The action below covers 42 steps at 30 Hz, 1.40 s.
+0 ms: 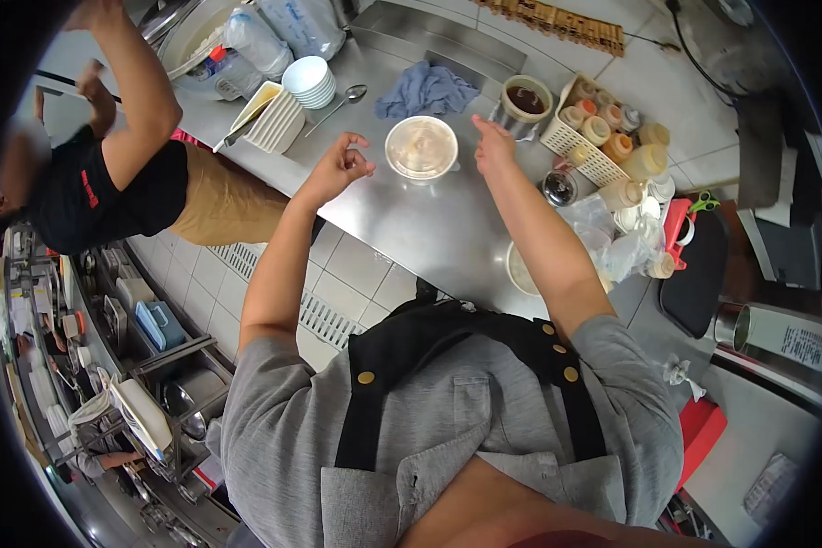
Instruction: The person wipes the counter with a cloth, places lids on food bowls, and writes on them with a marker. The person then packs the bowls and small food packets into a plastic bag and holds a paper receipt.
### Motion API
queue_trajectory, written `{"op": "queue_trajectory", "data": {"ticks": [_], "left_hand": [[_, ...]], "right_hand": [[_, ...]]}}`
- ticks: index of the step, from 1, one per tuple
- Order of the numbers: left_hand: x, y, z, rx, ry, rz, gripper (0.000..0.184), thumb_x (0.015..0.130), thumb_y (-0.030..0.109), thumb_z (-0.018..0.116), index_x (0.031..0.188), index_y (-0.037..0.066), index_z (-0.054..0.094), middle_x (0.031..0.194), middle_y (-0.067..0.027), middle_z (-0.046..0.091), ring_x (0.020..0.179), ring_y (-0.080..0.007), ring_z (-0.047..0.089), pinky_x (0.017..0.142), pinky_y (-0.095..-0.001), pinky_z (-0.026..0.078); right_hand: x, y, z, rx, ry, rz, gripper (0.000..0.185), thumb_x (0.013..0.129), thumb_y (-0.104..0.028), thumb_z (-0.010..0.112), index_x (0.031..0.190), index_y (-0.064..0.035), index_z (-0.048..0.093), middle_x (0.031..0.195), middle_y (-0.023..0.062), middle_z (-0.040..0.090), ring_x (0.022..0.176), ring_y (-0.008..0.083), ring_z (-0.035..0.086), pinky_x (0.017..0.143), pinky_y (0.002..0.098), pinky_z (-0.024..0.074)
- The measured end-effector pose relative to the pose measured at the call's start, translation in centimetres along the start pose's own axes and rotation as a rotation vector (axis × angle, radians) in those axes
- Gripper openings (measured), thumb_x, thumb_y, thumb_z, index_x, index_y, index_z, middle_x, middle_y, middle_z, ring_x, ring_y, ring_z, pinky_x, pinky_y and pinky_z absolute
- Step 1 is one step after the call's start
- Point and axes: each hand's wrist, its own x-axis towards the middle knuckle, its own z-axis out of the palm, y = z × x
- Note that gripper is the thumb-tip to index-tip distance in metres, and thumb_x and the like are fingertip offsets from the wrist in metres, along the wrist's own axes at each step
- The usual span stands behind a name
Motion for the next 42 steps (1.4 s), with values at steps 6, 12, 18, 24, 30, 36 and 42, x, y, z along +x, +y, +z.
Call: {"op": "queue_trajectory", "data": {"ticks": [6, 12, 18, 24, 30, 36, 42], "left_hand": [[2.7, -5.3, -0.7, -0.105, -0.115, -0.069, 0.037, 0.091, 0.005, 0.070, 0.118, 0.009, 0.045, 0.084, -0.0015, 0.063, 0.083, -0.0099, 0.061, 0.082, -0.0260, 0.048], [7.7, -10.0, 0.8, -0.294, -0.226, -0.142, 0.040, 0.085, 0.005, 0.077, 0.113, 0.006, 0.049, 0.082, -0.0007, 0.066, 0.072, -0.0089, 0.058, 0.071, -0.0231, 0.047], [9.7, -12.8, 2.4, 0.188, -0.299, 0.065, 0.067, 0.057, 0.028, 0.096, 0.107, 0.005, 0.056, 0.086, -0.0051, 0.067, 0.079, -0.0179, 0.062, 0.074, -0.0301, 0.050], [5.0, -8.3, 4.8, 0.688, -0.123, 0.454, 0.053, 0.079, 0.027, 0.082, 0.120, 0.004, 0.056, 0.106, -0.0131, 0.066, 0.099, -0.0280, 0.060, 0.084, -0.0391, 0.050], [0.7, -7.3, 11.5, -0.226, 0.340, 0.152, 0.047, 0.106, 0.030, 0.045, 0.140, -0.002, 0.041, 0.136, -0.0175, 0.054, 0.124, -0.0246, 0.052, 0.108, -0.0370, 0.037], [2.8, -3.2, 15.6, -0.448, 0.423, -0.060, 0.057, 0.103, 0.041, 0.051, 0.137, -0.005, 0.044, 0.131, -0.0181, 0.055, 0.121, -0.0244, 0.052, 0.105, -0.0352, 0.039], [4.3, -2.2, 17.4, -0.339, 0.579, -0.021, 0.062, 0.078, 0.023, 0.087, 0.121, -0.006, 0.051, 0.111, -0.0169, 0.063, 0.100, -0.0208, 0.062, 0.086, -0.0306, 0.052]], "right_hand": [[6.5, 4.5, -0.4, -0.058, 0.126, -0.063, 0.023, 0.078, -0.012, 0.083, 0.089, -0.0083, 0.063, 0.070, -0.0018, 0.054, 0.047, 0.0100, 0.033, 0.041, 0.0289, 0.0199], [4.5, 6.8, 1.2, 0.014, 0.024, 0.463, 0.017, 0.094, -0.015, 0.064, 0.104, -0.0020, 0.068, 0.099, 0.0093, 0.073, 0.074, 0.0194, 0.070, 0.065, 0.0355, 0.0606], [3.7, 8.5, -3.0, 0.017, -0.256, 0.592, 0.024, 0.100, -0.017, 0.053, 0.111, -0.0016, 0.067, 0.106, 0.0121, 0.073, 0.089, 0.0207, 0.073, 0.080, 0.0394, 0.0625], [0.1, 9.7, -9.0, -0.297, 0.156, 0.238, 0.028, 0.104, -0.021, 0.045, 0.115, -0.0040, 0.065, 0.107, 0.0089, 0.072, 0.091, 0.0184, 0.071, 0.078, 0.0365, 0.0601], [-7.0, 8.9, -6.8, 0.262, -0.181, -0.135, 0.048, 0.108, -0.037, 0.038, 0.134, -0.0014, 0.054, 0.133, 0.0083, 0.059, 0.125, 0.0212, 0.052, 0.108, 0.0350, 0.0392], [-8.2, 10.4, -4.9, 0.083, -0.034, -0.197, 0.056, 0.101, -0.046, 0.053, 0.134, -0.0004, 0.050, 0.126, 0.0108, 0.059, 0.120, 0.0180, 0.052, 0.106, 0.0329, 0.0397], [-8.7, 10.8, -2.2, -0.173, 0.171, -0.419, 0.053, 0.095, -0.031, 0.069, 0.132, 0.0007, 0.047, 0.118, 0.0115, 0.062, 0.105, 0.0175, 0.060, 0.090, 0.0314, 0.0502]]}}
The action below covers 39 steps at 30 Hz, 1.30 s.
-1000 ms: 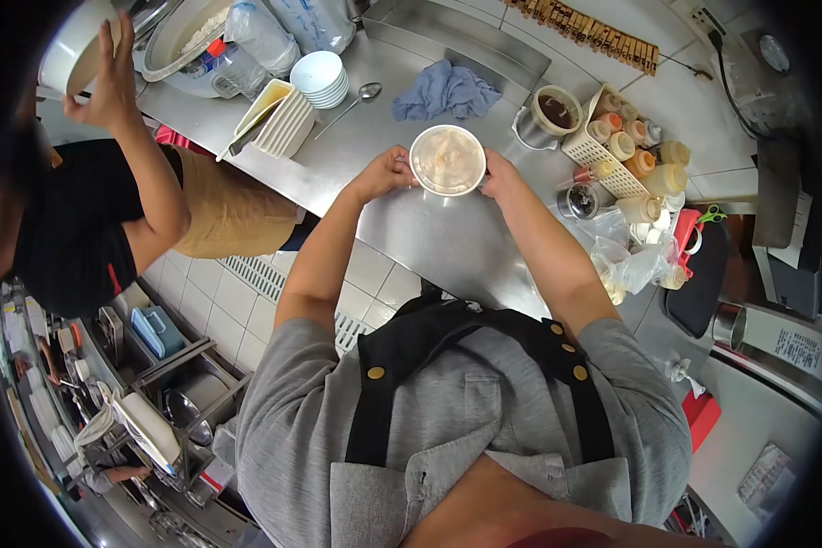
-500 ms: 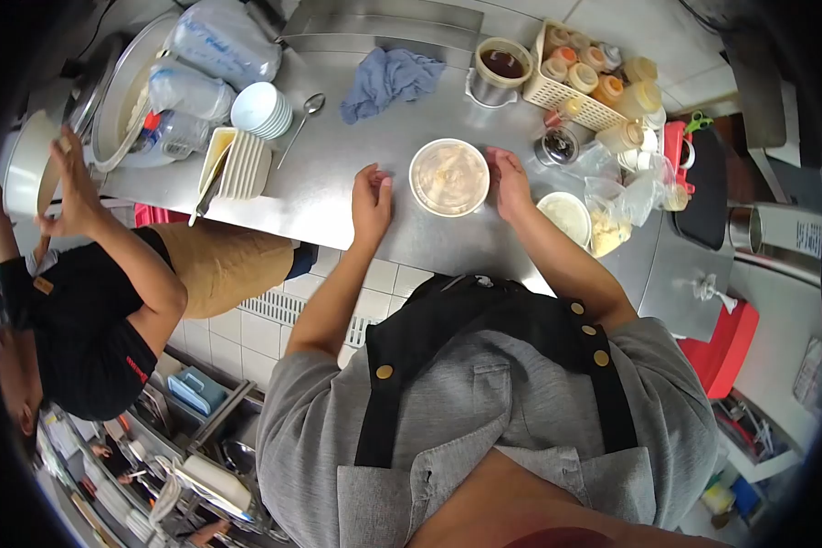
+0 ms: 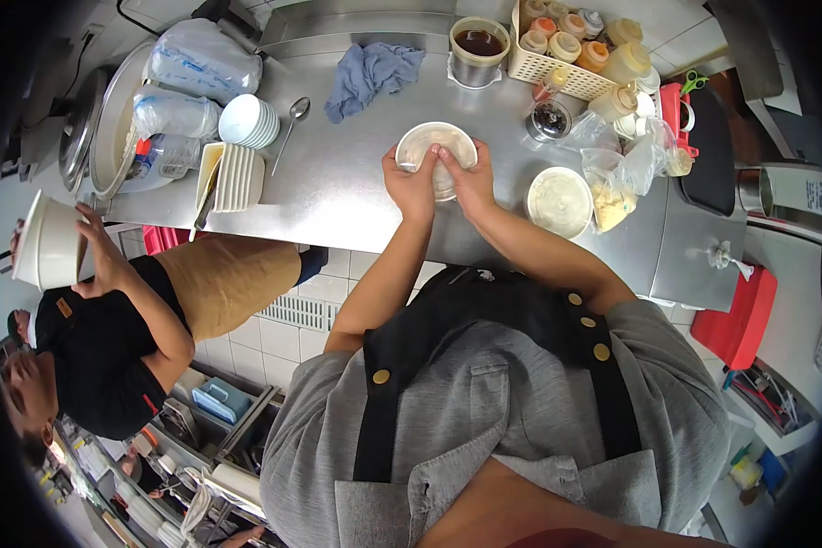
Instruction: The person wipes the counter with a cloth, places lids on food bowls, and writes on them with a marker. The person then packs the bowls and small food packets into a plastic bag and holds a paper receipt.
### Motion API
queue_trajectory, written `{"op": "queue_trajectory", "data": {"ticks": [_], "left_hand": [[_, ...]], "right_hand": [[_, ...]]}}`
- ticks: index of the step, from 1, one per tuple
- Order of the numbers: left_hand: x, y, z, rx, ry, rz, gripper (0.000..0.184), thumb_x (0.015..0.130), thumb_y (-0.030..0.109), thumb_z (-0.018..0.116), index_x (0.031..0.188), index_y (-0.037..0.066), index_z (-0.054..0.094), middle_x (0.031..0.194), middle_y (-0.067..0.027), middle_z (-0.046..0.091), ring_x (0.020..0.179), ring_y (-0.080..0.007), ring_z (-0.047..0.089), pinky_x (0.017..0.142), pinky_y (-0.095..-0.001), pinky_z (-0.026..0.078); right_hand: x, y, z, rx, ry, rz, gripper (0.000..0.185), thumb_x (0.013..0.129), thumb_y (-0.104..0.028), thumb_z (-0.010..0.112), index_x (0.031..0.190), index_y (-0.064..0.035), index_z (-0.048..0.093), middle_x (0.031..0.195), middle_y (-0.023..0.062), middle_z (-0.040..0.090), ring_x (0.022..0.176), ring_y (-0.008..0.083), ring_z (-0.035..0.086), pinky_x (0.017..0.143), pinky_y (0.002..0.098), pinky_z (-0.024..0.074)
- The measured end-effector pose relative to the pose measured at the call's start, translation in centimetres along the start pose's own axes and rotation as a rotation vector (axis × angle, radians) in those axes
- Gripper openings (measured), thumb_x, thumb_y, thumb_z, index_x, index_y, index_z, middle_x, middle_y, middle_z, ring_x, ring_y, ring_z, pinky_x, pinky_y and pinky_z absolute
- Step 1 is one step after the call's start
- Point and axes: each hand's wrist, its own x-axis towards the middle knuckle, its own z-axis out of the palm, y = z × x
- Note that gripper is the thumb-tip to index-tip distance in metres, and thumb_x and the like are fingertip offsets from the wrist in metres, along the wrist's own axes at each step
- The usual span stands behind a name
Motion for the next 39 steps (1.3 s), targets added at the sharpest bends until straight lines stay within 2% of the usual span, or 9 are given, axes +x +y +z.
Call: {"op": "queue_trajectory", "data": {"ticks": [10, 15, 19, 20, 21, 25, 33, 36, 39], "left_hand": [[0.6, -3.6, -0.2, 0.063, -0.013, 0.076, 0.035, 0.105, 0.025, 0.047, 0.112, -0.006, 0.064, 0.103, -0.0103, 0.068, 0.090, -0.0152, 0.061, 0.081, -0.0296, 0.050], [-1.0, -5.0, 0.9, -0.048, -0.083, 0.007, 0.034, 0.106, 0.023, 0.047, 0.117, -0.004, 0.064, 0.101, -0.0093, 0.069, 0.091, -0.0152, 0.061, 0.083, -0.0287, 0.050], [-2.6, -0.6, 1.8, 0.250, -0.159, 0.190, 0.055, 0.103, 0.035, 0.052, 0.143, -0.002, 0.043, 0.143, -0.0253, 0.045, 0.131, -0.0313, 0.047, 0.107, -0.0423, 0.040], [-3.8, 1.9, 2.0, 0.776, -0.205, 0.445, 0.067, 0.100, 0.041, 0.054, 0.148, 0.000, 0.036, 0.151, -0.0273, 0.033, 0.139, -0.0361, 0.036, 0.111, -0.0491, 0.032], [-4.7, 3.3, 2.5, 1.305, -0.231, 0.699, 0.078, 0.097, 0.047, 0.057, 0.153, 0.001, 0.028, 0.158, -0.0293, 0.020, 0.147, -0.0408, 0.024, 0.116, -0.0558, 0.023], [-6.8, 1.6, 4.1, 1.296, -0.492, 0.936, 0.094, 0.089, 0.065, 0.054, 0.155, 0.004, 0.027, 0.158, -0.0323, 0.018, 0.146, -0.0499, 0.017, 0.115, -0.0632, 0.015], [-8.4, 9.3, 8.7, 1.541, -0.511, 0.528, 0.107, 0.078, 0.071, 0.064, 0.159, 0.014, 0.021, 0.159, -0.0349, 0.007, 0.142, -0.0634, 0.008, 0.110, -0.0722, 0.012], [-9.2, 17.1, 11.3, 1.325, -0.400, 0.932, 0.098, 0.078, 0.053, 0.076, 0.155, 0.012, 0.031, 0.160, -0.0313, 0.011, 0.143, -0.0596, 0.013, 0.111, -0.0696, 0.017], [-11.4, 29.1, 15.6, 0.666, -0.305, 1.598, 0.064, 0.075, 0.023, 0.081, 0.132, 0.008, 0.054, 0.138, -0.0207, 0.047, 0.127, -0.0400, 0.042, 0.105, -0.0524, 0.032]], "right_hand": [[0.8, 2.3, -2.4, -0.232, 0.107, 0.076, 0.047, 0.105, -0.034, 0.045, 0.128, 0.0047, 0.056, 0.116, 0.0262, 0.066, 0.110, 0.0377, 0.063, 0.096, 0.0411, 0.0474], [0.6, 0.3, -6.2, -0.229, 0.031, 0.060, 0.054, 0.105, -0.033, 0.044, 0.143, 0.0042, 0.041, 0.135, 0.0283, 0.054, 0.129, 0.0385, 0.050, 0.109, 0.0397, 0.0374], [0.2, -7.0, -10.1, -0.430, -0.131, -0.119, 0.072, 0.100, -0.027, 0.052, 0.154, 0.0046, 0.016, 0.153, 0.0292, 0.033, 0.144, 0.0376, 0.033, 0.119, 0.0402, 0.0237], [-0.1, -9.0, -11.6, -0.551, -0.164, -0.310, 0.075, 0.099, -0.025, 0.055, 0.154, 0.0048, 0.015, 0.154, 0.0294, 0.033, 0.144, 0.0374, 0.033, 0.119, 0.0411, 0.0231], [-0.3, -10.6, -12.9, -0.517, -0.072, -0.499, 0.067, 0.095, -0.017, 0.061, 0.150, 0.0034, 0.029, 0.146, 0.0256, 0.044, 0.137, 0.0351, 0.043, 0.116, 0.0413, 0.0298], [0.2, -15.2, -20.4, -0.361, -0.032, -0.567, 0.042, 0.091, -0.004, 0.062, 0.131, -0.0022, 0.051, 0.121, 0.0149, 0.061, 0.112, 0.0271, 0.059, 0.095, 0.0344, 0.0478], [1.8, -18.3, -32.9, -0.409, 0.292, -0.710, 0.039, 0.092, -0.002, 0.059, 0.130, -0.0030, 0.050, 0.122, 0.0112, 0.058, 0.103, 0.0189, 0.060, 0.085, 0.0309, 0.0501], [1.8, -20.1, -35.3, -0.337, 0.370, -0.705, 0.040, 0.091, 0.000, 0.059, 0.130, -0.0019, 0.049, 0.121, 0.0103, 0.056, 0.097, 0.0159, 0.058, 0.083, 0.0287, 0.0496], [1.1, -21.5, -37.1, -0.328, 0.429, -0.734, 0.042, 0.090, 0.001, 0.058, 0.131, -0.0016, 0.048, 0.121, 0.0098, 0.055, 0.098, 0.0157, 0.059, 0.083, 0.0292, 0.0496]]}}
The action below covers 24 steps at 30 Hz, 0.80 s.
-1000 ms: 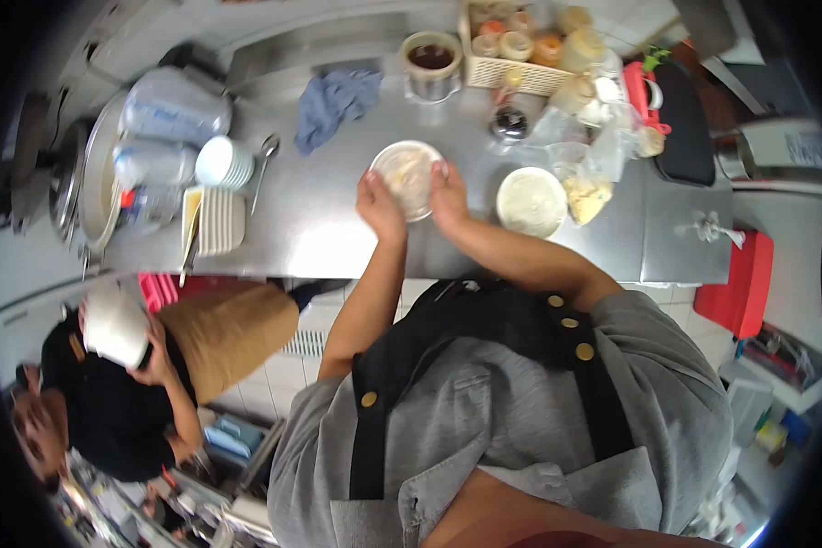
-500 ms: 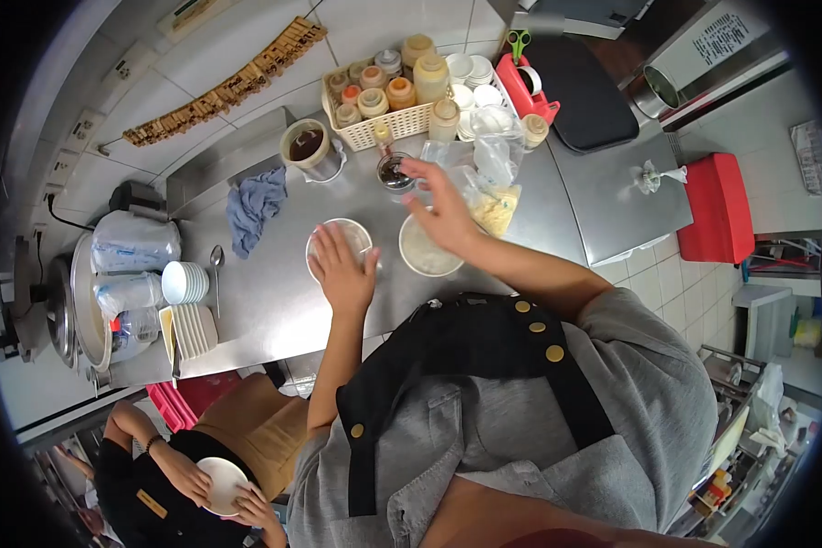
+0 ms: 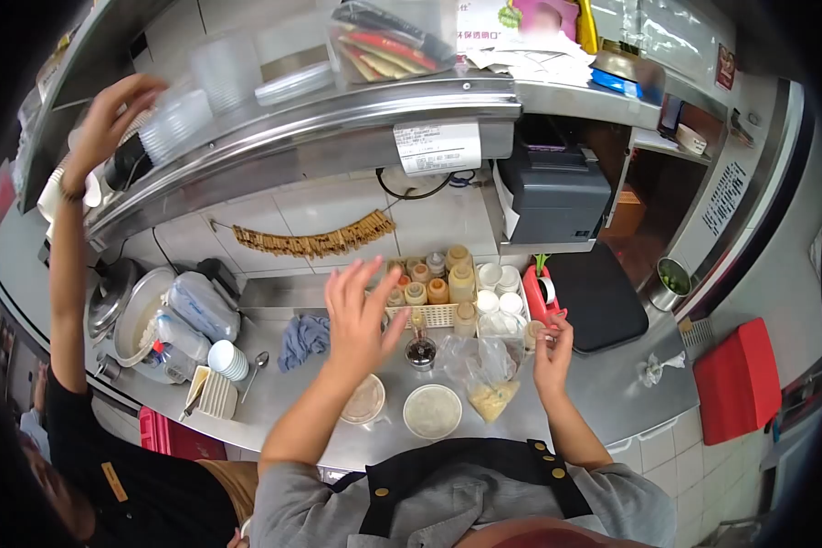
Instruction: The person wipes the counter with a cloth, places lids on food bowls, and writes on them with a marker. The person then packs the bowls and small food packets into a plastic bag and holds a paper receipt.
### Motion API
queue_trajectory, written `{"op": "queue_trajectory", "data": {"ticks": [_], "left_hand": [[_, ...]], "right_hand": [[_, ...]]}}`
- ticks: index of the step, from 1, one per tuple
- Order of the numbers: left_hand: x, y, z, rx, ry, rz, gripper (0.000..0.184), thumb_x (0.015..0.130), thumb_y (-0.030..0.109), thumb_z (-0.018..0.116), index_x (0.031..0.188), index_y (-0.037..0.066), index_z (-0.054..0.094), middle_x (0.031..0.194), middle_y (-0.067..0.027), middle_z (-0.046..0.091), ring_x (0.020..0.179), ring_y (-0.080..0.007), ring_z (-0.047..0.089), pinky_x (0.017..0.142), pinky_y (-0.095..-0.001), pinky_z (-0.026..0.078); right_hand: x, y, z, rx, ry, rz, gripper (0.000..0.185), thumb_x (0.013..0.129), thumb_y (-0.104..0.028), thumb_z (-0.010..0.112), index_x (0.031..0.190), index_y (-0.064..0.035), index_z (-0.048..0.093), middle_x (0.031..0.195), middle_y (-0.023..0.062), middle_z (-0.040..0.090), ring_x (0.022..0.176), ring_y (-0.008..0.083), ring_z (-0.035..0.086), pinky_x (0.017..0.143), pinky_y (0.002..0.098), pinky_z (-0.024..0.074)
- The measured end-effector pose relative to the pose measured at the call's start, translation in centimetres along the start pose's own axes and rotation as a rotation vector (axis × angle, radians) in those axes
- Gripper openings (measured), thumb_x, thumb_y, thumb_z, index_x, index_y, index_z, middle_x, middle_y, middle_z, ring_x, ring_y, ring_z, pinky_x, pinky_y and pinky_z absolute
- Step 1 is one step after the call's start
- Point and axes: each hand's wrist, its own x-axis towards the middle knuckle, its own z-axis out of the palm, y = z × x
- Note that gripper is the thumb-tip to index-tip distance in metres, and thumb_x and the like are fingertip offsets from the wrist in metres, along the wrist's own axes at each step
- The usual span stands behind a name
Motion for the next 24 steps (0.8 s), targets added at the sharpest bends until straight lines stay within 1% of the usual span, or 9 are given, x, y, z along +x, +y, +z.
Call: {"op": "queue_trajectory", "data": {"ticks": [1, 3, 5, 7, 11, 13, 18, 20, 24], "left_hand": [[3.5, 1.1, -1.9, 0.005, 0.153, 0.089, 0.052, 0.074, 0.015, 0.080, 0.121, 0.008, 0.061, 0.125, -0.0156, 0.058, 0.117, -0.0325, 0.052, 0.100, -0.0467, 0.037], [9.0, 1.9, -3.9, -0.077, 0.429, 0.197, 0.039, 0.073, 0.015, 0.082, 0.110, 0.015, 0.068, 0.104, -0.0056, 0.064, 0.099, -0.0246, 0.056, 0.089, -0.0418, 0.039], [14.4, 2.8, -5.5, -0.091, 0.607, 0.304, 0.028, 0.072, 0.011, 0.082, 0.097, 0.015, 0.071, 0.093, -0.0026, 0.065, 0.090, -0.0229, 0.056, 0.081, -0.0370, 0.038], [19.1, 3.8, -6.9, -0.052, 0.683, 0.366, 0.020, 0.073, 0.008, 0.082, 0.089, 0.015, 0.072, 0.091, -0.0017, 0.065, 0.089, -0.0216, 0.056, 0.080, -0.0359, 0.038], [27.0, 4.3, -8.7, 0.189, 0.673, 0.481, 0.012, 0.083, 0.014, 0.073, 0.095, 0.016, 0.075, 0.093, 0.0004, 0.068, 0.093, -0.0239, 0.057, 0.084, -0.0362, 0.040], [30.8, 2.0, -9.5, 0.314, 0.697, 0.455, 0.018, 0.094, 0.017, 0.063, 0.109, 0.013, 0.072, 0.105, -0.0095, 0.070, 0.099, -0.0241, 0.062, 0.089, -0.0352, 0.044], [36.8, -4.8, -12.9, 0.109, 0.305, 0.030, 0.027, 0.097, 0.028, 0.061, 0.108, 0.004, 0.069, 0.095, -0.0078, 0.071, 0.085, -0.0193, 0.064, 0.078, -0.0344, 0.047], [37.2, -2.9, -14.7, 0.332, -0.506, -0.347, 0.030, 0.097, 0.029, 0.061, 0.102, 0.000, 0.068, 0.084, -0.0040, 0.066, 0.074, -0.0169, 0.057, 0.071, -0.0347, 0.045], [37.7, -5.1, -13.6, 0.239, -0.531, -0.202, 0.030, 0.095, 0.030, 0.063, 0.096, 0.001, 0.067, 0.075, -0.0030, 0.059, 0.070, -0.0152, 0.051, 0.067, -0.0338, 0.043]], "right_hand": [[0.0, 0.0, -0.7, 0.011, 0.005, -0.004, 0.042, 0.090, 0.001, 0.058, 0.131, -0.0016, 0.048, 0.121, 0.0098, 0.055, 0.098, 0.0157, 0.059, 0.083, 0.0292, 0.0496], [0.0, 0.2, -2.1, 0.015, 0.022, -0.019, 0.042, 0.090, 0.002, 0.058, 0.130, -0.0016, 0.048, 0.122, 0.0102, 0.054, 0.098, 0.0159, 0.059, 0.082, 0.0292, 0.0494], [-0.4, 0.8, -3.8, 0.051, 0.050, -0.007, 0.039, 0.092, 0.001, 0.058, 0.130, -0.0031, 0.048, 0.119, 0.0064, 0.057, 0.097, 0.0124, 0.057, 0.080, 0.0259, 0.0473], [-0.9, 0.3, -5.8, -0.032, 0.094, -0.007, 0.040, 0.092, 0.001, 0.058, 0.130, -0.0039, 0.049, 0.122, 0.0072, 0.056, 0.097, 0.0124, 0.057, 0.079, 0.0258, 0.0474], [-2.4, 0.6, -10.4, -0.049, 0.203, 0.072, 0.040, 0.091, 0.001, 0.058, 0.130, -0.0048, 0.050, 0.123, 0.0073, 0.056, 0.096, 0.0121, 0.057, 0.078, 0.0259, 0.0473], [-3.3, 1.8, -13.2, -0.062, 0.254, 0.129, 0.038, 0.092, -0.001, 0.058, 0.129, -0.0039, 0.050, 0.128, 0.0090, 0.055, 0.097, 0.0149, 0.058, 0.081, 0.0286, 0.0485], [-6.1, 4.3, -19.5, -0.137, 0.336, 0.195, 0.037, 0.092, -0.003, 0.058, 0.128, -0.0039, 0.051, 0.127, 0.0074, 0.054, 0.095, 0.0140, 0.056, 0.078, 0.0283, 0.0480], [-7.2, 5.1, -21.4, -0.209, 0.410, 0.227, 0.037, 0.092, -0.002, 0.057, 0.128, -0.0041, 0.051, 0.128, 0.0073, 0.053, 0.095, 0.0139, 0.055, 0.076, 0.0285, 0.0475], [-8.1, 5.7, -22.9, -0.275, 0.437, 0.266, 0.036, 0.091, 0.002, 0.056, 0.126, -0.0041, 0.051, 0.128, 0.0072, 0.053, 0.094, 0.0140, 0.055, 0.072, 0.0271, 0.0464]]}}
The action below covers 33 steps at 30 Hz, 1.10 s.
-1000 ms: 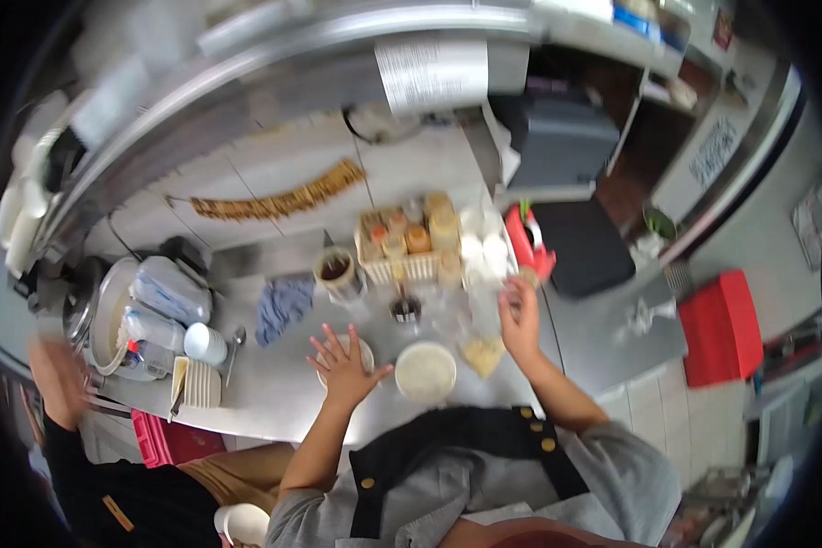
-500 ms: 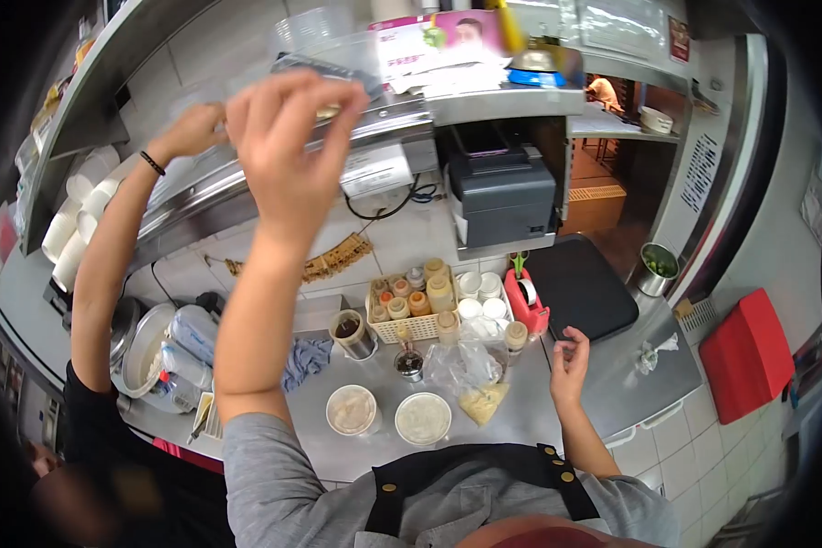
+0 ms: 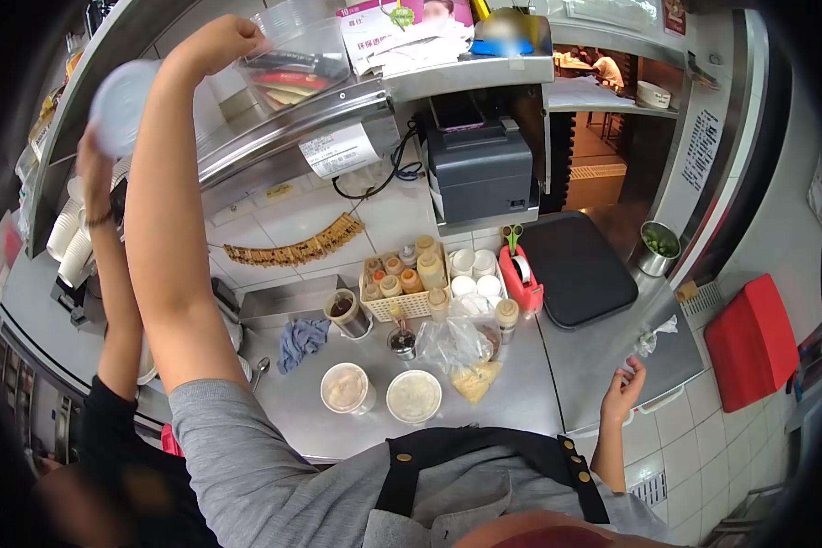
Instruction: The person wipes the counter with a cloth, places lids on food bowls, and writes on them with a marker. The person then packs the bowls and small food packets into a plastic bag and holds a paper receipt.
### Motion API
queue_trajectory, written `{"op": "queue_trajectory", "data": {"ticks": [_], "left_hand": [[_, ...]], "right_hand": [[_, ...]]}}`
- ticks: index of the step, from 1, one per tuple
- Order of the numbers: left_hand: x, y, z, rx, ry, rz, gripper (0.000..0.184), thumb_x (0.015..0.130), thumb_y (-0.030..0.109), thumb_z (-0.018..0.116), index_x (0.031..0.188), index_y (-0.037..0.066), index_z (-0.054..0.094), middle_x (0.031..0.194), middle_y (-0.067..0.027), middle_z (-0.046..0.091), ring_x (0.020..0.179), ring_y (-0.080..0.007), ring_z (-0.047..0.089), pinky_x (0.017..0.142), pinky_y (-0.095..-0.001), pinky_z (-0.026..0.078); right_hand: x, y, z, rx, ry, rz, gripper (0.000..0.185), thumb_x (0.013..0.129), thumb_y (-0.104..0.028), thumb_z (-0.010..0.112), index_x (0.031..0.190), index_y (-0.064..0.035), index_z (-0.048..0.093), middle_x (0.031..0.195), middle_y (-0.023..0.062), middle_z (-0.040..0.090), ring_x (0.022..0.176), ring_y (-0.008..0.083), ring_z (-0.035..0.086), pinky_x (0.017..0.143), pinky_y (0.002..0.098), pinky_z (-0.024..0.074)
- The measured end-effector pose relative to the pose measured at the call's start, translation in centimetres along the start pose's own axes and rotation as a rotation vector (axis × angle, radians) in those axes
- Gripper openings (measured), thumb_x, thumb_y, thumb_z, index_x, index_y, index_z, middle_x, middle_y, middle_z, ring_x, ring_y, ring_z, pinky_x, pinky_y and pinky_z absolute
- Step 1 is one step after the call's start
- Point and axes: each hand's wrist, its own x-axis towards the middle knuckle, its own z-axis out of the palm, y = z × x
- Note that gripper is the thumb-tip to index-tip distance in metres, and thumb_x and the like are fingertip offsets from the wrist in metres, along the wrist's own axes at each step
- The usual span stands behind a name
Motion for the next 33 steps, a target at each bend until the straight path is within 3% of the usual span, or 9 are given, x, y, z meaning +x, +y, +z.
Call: {"op": "queue_trajectory", "data": {"ticks": [5, 6, 7, 9, 13, 18, 21, 29, 33], "left_hand": [[2.2, -4.4, 0.9, 0.011, 0.505, 0.172, 0.035, 0.093, 0.038, 0.066, 0.100, 0.004, 0.068, 0.081, 0.0006, 0.062, 0.073, -0.0118, 0.051, 0.067, -0.0299, 0.042], [-3.8, 3.7, 0.3, -0.005, 0.517, 0.021, 0.030, 0.091, 0.024, 0.067, 0.101, -0.004, 0.064, 0.094, -0.0268, 0.067, 0.091, -0.0391, 0.065, 0.081, -0.0442, 0.048], [-3.8, 3.4, 0.5, 0.002, 0.515, 0.018, 0.030, 0.091, 0.024, 0.067, 0.101, -0.004, 0.064, 0.094, -0.0268, 0.067, 0.091, -0.0391, 0.065, 0.081, -0.0442, 0.048], [-3.5, 2.6, 0.8, -0.142, 0.170, -0.123, 0.033, 0.097, 0.037, 0.062, 0.108, 0.007, 0.069, 0.087, 0.0026, 0.064, 0.074, -0.0117, 0.051, 0.069, -0.0315, 0.043], [-2.2, 1.7, -0.9, -0.079, 0.008, 0.007, 0.030, 0.098, 0.031, 0.063, 0.113, 0.006, 0.070, 0.090, 0.0020, 0.066, 0.079, -0.0106, 0.055, 0.076, -0.0303, 0.046], [-5.2, 3.4, -1.6, -0.390, 0.531, 0.184, 0.021, 0.088, 0.002, 0.068, 0.109, -0.002, 0.068, 0.097, -0.0096, 0.072, 0.087, -0.0172, 0.066, 0.076, -0.0304, 0.052], [-8.4, -0.3, -1.1, -0.573, 0.735, 0.321, 0.030, 0.095, 0.023, 0.068, 0.117, 0.002, 0.068, 0.095, -0.0013, 0.067, 0.087, -0.0096, 0.059, 0.085, -0.0273, 0.048], [-23.1, 2.6, 13.4, -1.112, -0.007, 0.134, 0.024, 0.084, -0.005, 0.071, 0.107, -0.002, 0.066, 0.110, -0.0076, 0.065, 0.099, -0.0133, 0.062, 0.088, -0.0262, 0.050], [-27.1, 2.7, 22.0, -1.212, -0.063, 0.017, 0.026, 0.086, 0.001, 0.072, 0.110, -0.002, 0.064, 0.105, -0.0079, 0.064, 0.102, -0.0147, 0.060, 0.088, -0.0278, 0.049]], "right_hand": [[-0.3, -2.6, 2.7, 0.027, -0.084, -0.039, 0.035, 0.091, 0.001, 0.056, 0.125, -0.0035, 0.051, 0.126, 0.0068, 0.054, 0.093, 0.0135, 0.056, 0.073, 0.0257, 0.0466], [-0.5, -3.3, 3.6, 0.079, -0.116, -0.057, 0.034, 0.091, 0.001, 0.056, 0.125, -0.0035, 0.052, 0.126, 0.0067, 0.054, 0.093, 0.0133, 0.056, 0.073, 0.0252, 0.0467], [-0.7, -3.9, 4.6, 0.083, -0.122, -0.055, 0.034, 0.091, 0.001, 0.056, 0.125, -0.0035, 0.052, 0.126, 0.0067, 0.054, 0.093, 0.0133, 0.056, 0.073, 0.0252, 0.0467], [-0.9, -4.9, 6.6, 0.120, -0.235, -0.116, 0.032, 0.092, 0.000, 0.057, 0.124, -0.0047, 0.054, 0.124, 0.0066, 0.054, 0.093, 0.0132, 0.057, 0.075, 0.0259, 0.0476], [-1.7, -8.6, 10.0, 0.190, -0.330, -0.167, 0.029, 0.092, -0.001, 0.058, 0.120, -0.0064, 0.057, 0.123, 0.0073, 0.055, 0.093, 0.0150, 0.058, 0.078, 0.0285, 0.0494], [-3.7, -11.6, 12.6, 0.269, -0.426, -0.235, 0.026, 0.092, 0.000, 0.058, 0.117, -0.0044, 0.057, 0.124, 0.0095, 0.055, 0.096, 0.0155, 0.059, 0.081, 0.0288, 0.0503], [-4.6, -13.3, 14.3, 0.397, -0.521, -0.237, 0.026, 0.092, 0.001, 0.058, 0.117, -0.0039, 0.056, 0.123, 0.0098, 0.055, 0.096, 0.0146, 0.060, 0.081, 0.0274, 0.0498], [-6.6, -29.4, 16.8, 1.071, -1.476, 0.043, 0.049, 0.105, -0.035, 0.045, 0.143, -0.0047, 0.039, 0.122, 0.0096, 0.056, 0.074, 0.0131, 0.063, 0.053, 0.0206, 0.0462], [-10.1, -28.6, 22.7, 0.615, -1.780, 0.072, 0.036, 0.106, -0.032, 0.044, 0.129, -0.0046, 0.052, 0.094, 0.0024, 0.057, 0.065, 0.0045, 0.047, 0.056, 0.0183, 0.0393]]}}
